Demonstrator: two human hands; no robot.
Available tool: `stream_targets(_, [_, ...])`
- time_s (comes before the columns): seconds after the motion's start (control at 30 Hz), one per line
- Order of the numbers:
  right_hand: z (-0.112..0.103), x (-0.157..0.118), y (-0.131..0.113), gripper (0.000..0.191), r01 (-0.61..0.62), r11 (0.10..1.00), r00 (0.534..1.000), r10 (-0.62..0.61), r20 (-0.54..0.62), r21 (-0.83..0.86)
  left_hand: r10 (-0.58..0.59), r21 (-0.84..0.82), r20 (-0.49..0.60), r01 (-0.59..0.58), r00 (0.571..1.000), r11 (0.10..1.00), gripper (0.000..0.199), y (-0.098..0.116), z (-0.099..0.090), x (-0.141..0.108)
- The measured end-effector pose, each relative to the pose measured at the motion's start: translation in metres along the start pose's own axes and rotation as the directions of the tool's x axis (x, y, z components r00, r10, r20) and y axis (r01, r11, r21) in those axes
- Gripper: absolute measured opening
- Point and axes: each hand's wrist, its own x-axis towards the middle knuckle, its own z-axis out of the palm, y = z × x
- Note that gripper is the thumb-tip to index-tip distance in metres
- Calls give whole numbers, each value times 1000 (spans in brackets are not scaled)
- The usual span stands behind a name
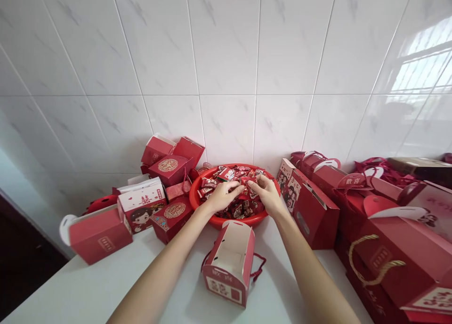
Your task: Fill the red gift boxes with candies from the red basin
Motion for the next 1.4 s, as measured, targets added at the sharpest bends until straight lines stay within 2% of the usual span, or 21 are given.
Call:
stream_targets(0.1, [1, 1, -1, 45, -19, 998, 993, 26, -115, 66, -88, 27, -126, 92, 988, 995, 41, 0, -3, 1])
stream_targets(0.2, [2, 1, -2, 47, -35, 983, 974, 75, -215, 183, -166, 80, -214, 187, 962, 979, 24, -2, -5, 1])
stream_targets(0.3, [2, 0, -3, 49, -41, 964, 960, 111, -257, 263, -202, 151, -179, 230, 963, 961, 27, -2, -4, 1])
stream_targets(0.4, [1, -1, -2, 50, -54, 962, 961, 123, -249, 266, -221, 216, -88, 235, 971, 948, 33, -2, -1, 0])
stream_targets(0.47, [0, -1, -1, 51, -60, 959, 962, 130, -239, 277, -243, 250, -65, 251, 968, 935, 36, -1, 0, -1])
stream_targets(0.53, [0, -1, 0, 51, -55, 949, 960, 137, -246, 312, -277, 283, -106, 296, 955, 912, 37, 1, 1, -2])
stream_targets(0.63, [0, 0, 2, 52, -48, 937, 952, 148, -269, 346, -332, 305, -222, 388, 917, 870, 43, 3, -1, -3])
stream_targets(0.7, [1, 0, 3, 51, -43, 936, 948, 149, -283, 349, -351, 317, -235, 413, 906, 854, 46, 4, -2, -4])
stream_targets(0.87, [1, -2, 1, 49, -55, 943, 948, 153, -280, 329, -318, 374, -71, 321, 945, 870, 44, 5, 0, -5])
stream_targets(0.93, [1, -3, 0, 48, -55, 947, 950, 147, -274, 317, -338, 417, -7, 309, 941, 854, 43, 4, 3, -5])
stream_targets(1.03, [1, -3, -1, 47, -47, 951, 955, 133, -267, 305, -388, 464, 31, 330, 921, 822, 46, 4, 6, -4])
stream_targets(1.2, [1, -3, -1, 44, -26, 963, 961, 98, -259, 268, -303, 401, 15, 272, 953, 875, 32, 3, 6, -1])
stream_targets(1.27, [2, -4, -1, 44, -23, 968, 965, 87, -248, 251, -274, 381, -12, 257, 962, 888, 33, 4, 4, -1])
stream_targets(1.4, [2, -4, -3, 45, -36, 967, 967, 98, -234, 252, -193, 179, -229, 236, 954, 955, 24, 2, 0, -1])
